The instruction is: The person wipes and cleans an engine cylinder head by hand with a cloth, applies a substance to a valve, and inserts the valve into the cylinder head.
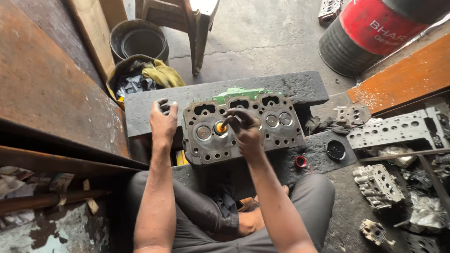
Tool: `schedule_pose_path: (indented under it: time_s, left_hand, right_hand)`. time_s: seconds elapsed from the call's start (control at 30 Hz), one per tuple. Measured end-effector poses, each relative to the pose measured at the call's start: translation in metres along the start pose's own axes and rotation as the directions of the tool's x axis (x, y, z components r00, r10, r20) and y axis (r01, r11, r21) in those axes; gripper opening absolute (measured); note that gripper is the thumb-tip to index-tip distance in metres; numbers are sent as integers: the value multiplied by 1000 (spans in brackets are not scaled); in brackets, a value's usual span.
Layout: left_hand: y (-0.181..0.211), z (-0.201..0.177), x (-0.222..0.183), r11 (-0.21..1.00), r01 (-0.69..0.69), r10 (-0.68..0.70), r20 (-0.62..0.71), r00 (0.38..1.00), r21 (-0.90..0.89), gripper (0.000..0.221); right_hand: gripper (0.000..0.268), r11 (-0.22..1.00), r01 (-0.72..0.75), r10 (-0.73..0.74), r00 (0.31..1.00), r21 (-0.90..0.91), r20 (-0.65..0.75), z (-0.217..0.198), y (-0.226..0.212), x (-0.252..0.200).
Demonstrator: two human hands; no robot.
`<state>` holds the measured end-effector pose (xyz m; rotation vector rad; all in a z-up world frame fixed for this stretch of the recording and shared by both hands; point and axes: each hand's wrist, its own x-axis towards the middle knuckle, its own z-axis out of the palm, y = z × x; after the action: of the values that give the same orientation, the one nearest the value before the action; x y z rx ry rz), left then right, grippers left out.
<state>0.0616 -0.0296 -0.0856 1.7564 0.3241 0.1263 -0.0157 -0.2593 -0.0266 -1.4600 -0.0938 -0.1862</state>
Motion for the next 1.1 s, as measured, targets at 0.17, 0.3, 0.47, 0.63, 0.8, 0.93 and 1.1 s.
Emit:
schedule_pose_path:
  time_s: [0.17, 0.3, 0.47, 0.63, 0.8, 0.93, 1.1]
  left_hand:
    - [3, 3, 6, 1000, -10, 10, 1, 1000, 16, 41]
    - [-5, 8, -5, 999, -17, 18, -14, 1000, 42, 38]
    - [3, 6, -4, 993, -23, 25, -18, 1000, 115, 37]
    - [33, -6, -21, 964, -88, 68, 86, 994, 249, 41]
    - [56, -1, -62, 712, -421, -80, 661, 746, 561, 34]
    - [20, 20, -136, 443, -714, -215, 837, 503, 542, 45]
    - [-66, 44, -211, 441, -763, -68, 866, 496, 472, 46]
  right_hand:
    - [41, 940, 55, -47, 998, -338, 33, -1, -6, 2]
    - [41, 992, -9, 14, 999, -124, 42, -14, 9, -8]
    - [16, 629, 306, -247, 950, -715, 188, -19, 29, 0]
    - [55, 747, 130, -197, 980, -652, -31, -8, 34, -11]
    - [15, 724, 62, -87, 996, -687, -3, 11, 0, -8]
    - [11, 756, 295, -414, 907, -584, -78, 1, -65, -3]
    - [13, 813, 424, -511, 848, -399, -141, -19, -127, -26]
